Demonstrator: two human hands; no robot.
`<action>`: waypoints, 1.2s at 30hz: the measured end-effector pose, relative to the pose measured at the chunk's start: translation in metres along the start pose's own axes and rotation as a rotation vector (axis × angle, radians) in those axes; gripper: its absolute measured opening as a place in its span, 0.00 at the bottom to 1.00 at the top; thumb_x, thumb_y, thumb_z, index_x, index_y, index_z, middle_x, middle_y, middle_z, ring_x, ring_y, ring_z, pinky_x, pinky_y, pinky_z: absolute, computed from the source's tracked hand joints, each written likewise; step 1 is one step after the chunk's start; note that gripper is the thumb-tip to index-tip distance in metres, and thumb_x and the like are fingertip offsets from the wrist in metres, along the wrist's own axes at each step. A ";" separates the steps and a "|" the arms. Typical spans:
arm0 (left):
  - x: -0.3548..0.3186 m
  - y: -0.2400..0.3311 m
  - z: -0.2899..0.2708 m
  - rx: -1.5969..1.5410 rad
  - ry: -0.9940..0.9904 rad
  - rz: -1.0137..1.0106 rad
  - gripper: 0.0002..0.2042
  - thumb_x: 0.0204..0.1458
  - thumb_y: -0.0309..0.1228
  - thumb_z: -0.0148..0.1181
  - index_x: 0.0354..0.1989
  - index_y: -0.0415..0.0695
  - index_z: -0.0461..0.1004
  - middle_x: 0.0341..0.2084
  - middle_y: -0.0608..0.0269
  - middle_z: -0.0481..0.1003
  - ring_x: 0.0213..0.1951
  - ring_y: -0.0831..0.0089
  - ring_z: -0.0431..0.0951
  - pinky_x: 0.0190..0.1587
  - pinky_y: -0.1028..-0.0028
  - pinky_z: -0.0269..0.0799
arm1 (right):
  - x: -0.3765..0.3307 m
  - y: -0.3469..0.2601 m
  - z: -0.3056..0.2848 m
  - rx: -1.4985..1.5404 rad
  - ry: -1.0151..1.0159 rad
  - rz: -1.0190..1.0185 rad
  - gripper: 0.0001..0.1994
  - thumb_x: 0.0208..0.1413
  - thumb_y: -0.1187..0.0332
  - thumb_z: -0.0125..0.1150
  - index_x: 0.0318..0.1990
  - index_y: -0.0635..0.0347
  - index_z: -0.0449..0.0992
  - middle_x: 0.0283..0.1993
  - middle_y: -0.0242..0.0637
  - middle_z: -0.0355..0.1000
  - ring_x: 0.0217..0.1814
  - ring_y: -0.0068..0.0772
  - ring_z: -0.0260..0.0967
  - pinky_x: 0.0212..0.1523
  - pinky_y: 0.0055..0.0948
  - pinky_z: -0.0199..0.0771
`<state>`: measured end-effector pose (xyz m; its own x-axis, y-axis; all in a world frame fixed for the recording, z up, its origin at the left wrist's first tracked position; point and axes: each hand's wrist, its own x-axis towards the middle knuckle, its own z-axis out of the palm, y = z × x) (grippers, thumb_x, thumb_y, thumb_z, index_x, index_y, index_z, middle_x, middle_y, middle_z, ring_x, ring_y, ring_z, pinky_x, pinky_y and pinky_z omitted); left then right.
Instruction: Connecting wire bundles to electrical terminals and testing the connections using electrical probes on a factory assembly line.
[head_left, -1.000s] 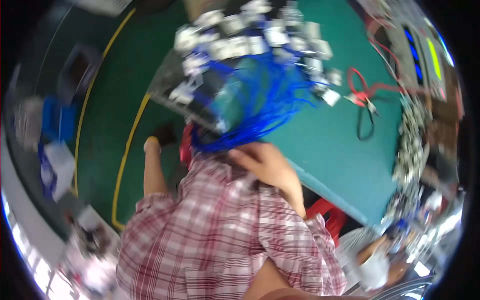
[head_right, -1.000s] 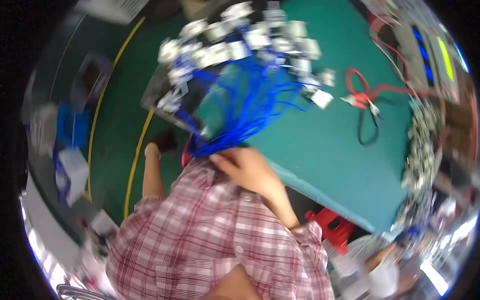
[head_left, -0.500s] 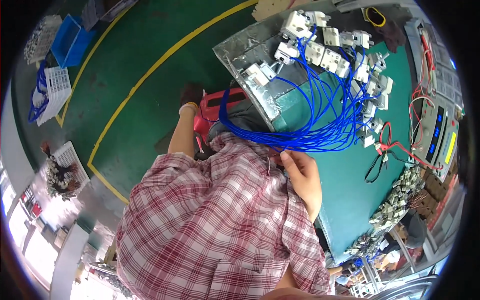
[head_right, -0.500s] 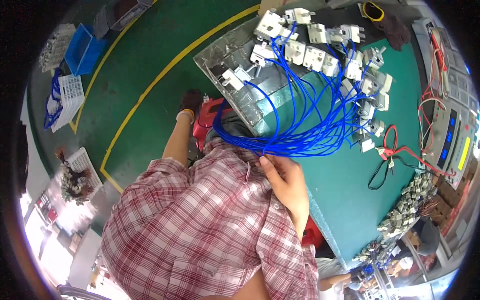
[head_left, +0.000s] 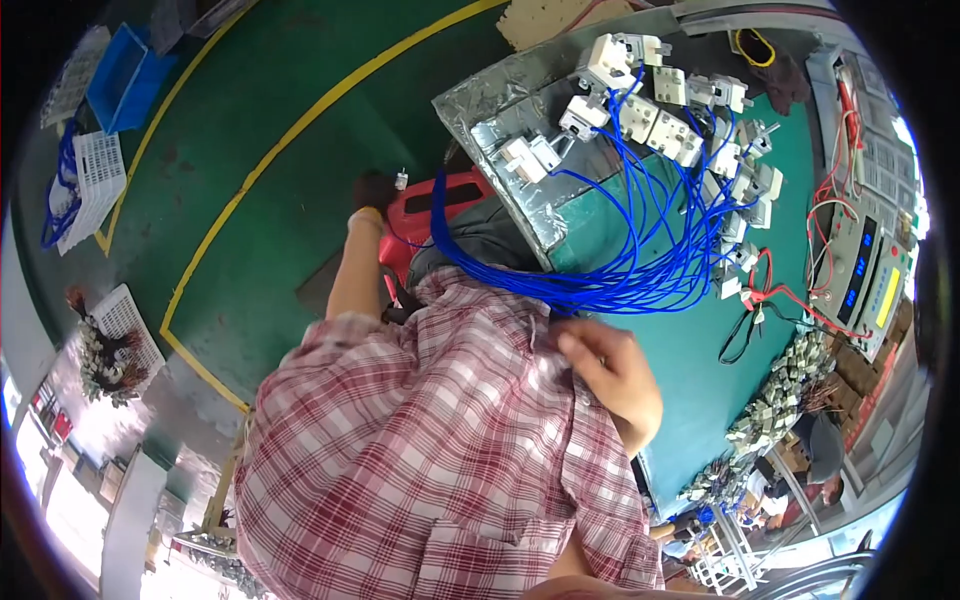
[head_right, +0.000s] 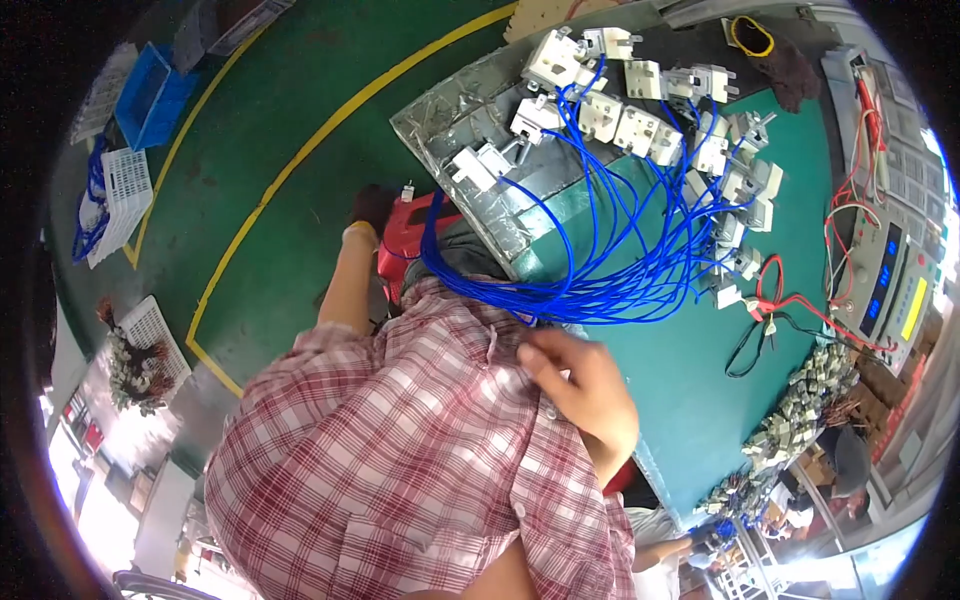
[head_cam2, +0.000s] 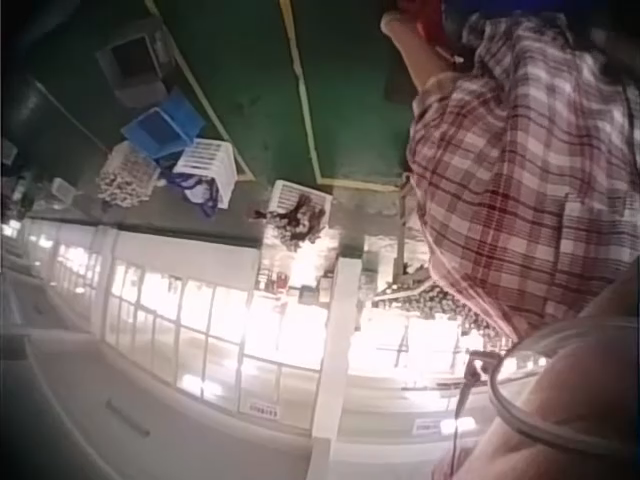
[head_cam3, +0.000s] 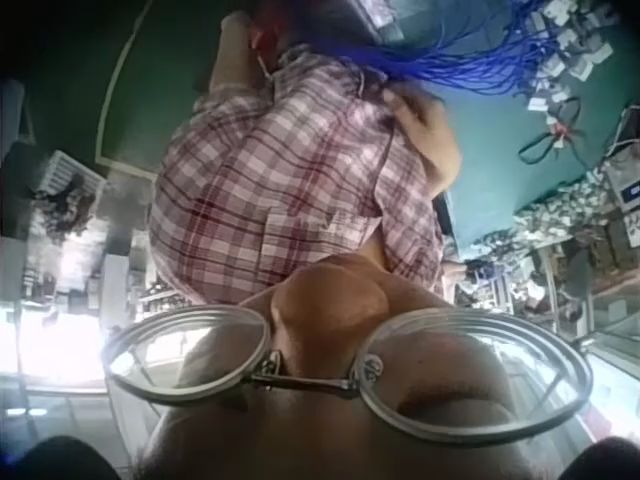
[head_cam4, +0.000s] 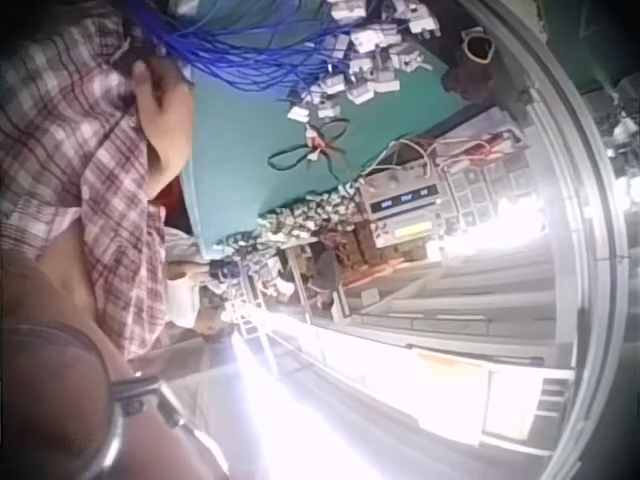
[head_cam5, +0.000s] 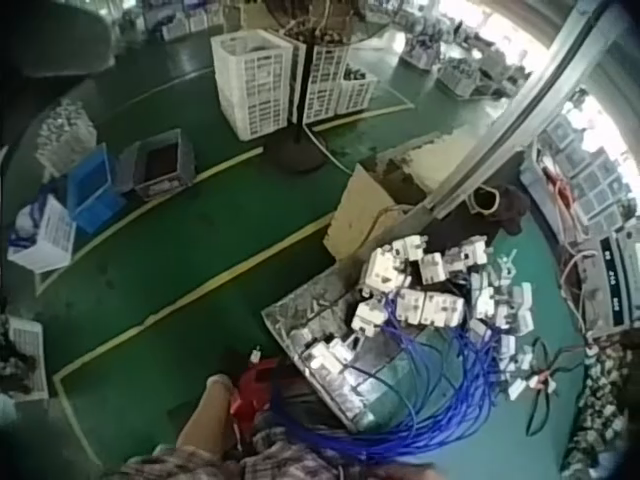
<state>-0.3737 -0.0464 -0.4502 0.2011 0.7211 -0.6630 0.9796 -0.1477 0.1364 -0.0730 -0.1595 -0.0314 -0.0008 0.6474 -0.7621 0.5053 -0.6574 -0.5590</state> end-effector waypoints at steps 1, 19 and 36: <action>-0.023 0.014 -0.039 0.120 0.166 0.053 0.17 0.52 0.35 0.51 0.50 0.44 0.72 0.51 0.52 0.72 0.52 0.56 0.71 0.56 0.64 0.66 | -0.004 0.005 -0.010 0.087 -0.126 -0.125 0.14 0.60 0.69 0.52 0.43 0.75 0.73 0.40 0.46 0.77 0.42 0.35 0.75 0.44 0.29 0.73; -0.244 0.124 -0.261 -0.023 1.338 0.997 0.25 0.50 0.33 0.58 0.59 0.51 0.64 0.48 0.65 0.74 0.26 0.67 0.73 0.21 0.69 0.67 | 0.043 -0.124 0.024 0.951 -0.159 -0.896 0.26 0.58 0.64 0.60 0.60 0.67 0.61 0.47 0.41 0.74 0.48 0.29 0.72 0.48 0.24 0.69; -0.166 0.124 -0.195 -0.637 1.022 0.666 0.27 0.55 0.36 0.53 0.63 0.43 0.58 0.48 0.46 0.71 0.40 0.50 0.74 0.41 0.58 0.71 | 0.004 0.032 -0.118 0.691 0.993 -0.774 0.16 0.59 0.70 0.51 0.50 0.73 0.68 0.36 0.42 0.75 0.25 0.25 0.71 0.25 0.19 0.67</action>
<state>-0.2859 -0.0523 -0.1793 0.2670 0.8503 0.4536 0.4737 -0.5257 0.7066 0.0451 -0.1327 -0.0140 0.6604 0.7290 0.1800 0.1436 0.1126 -0.9832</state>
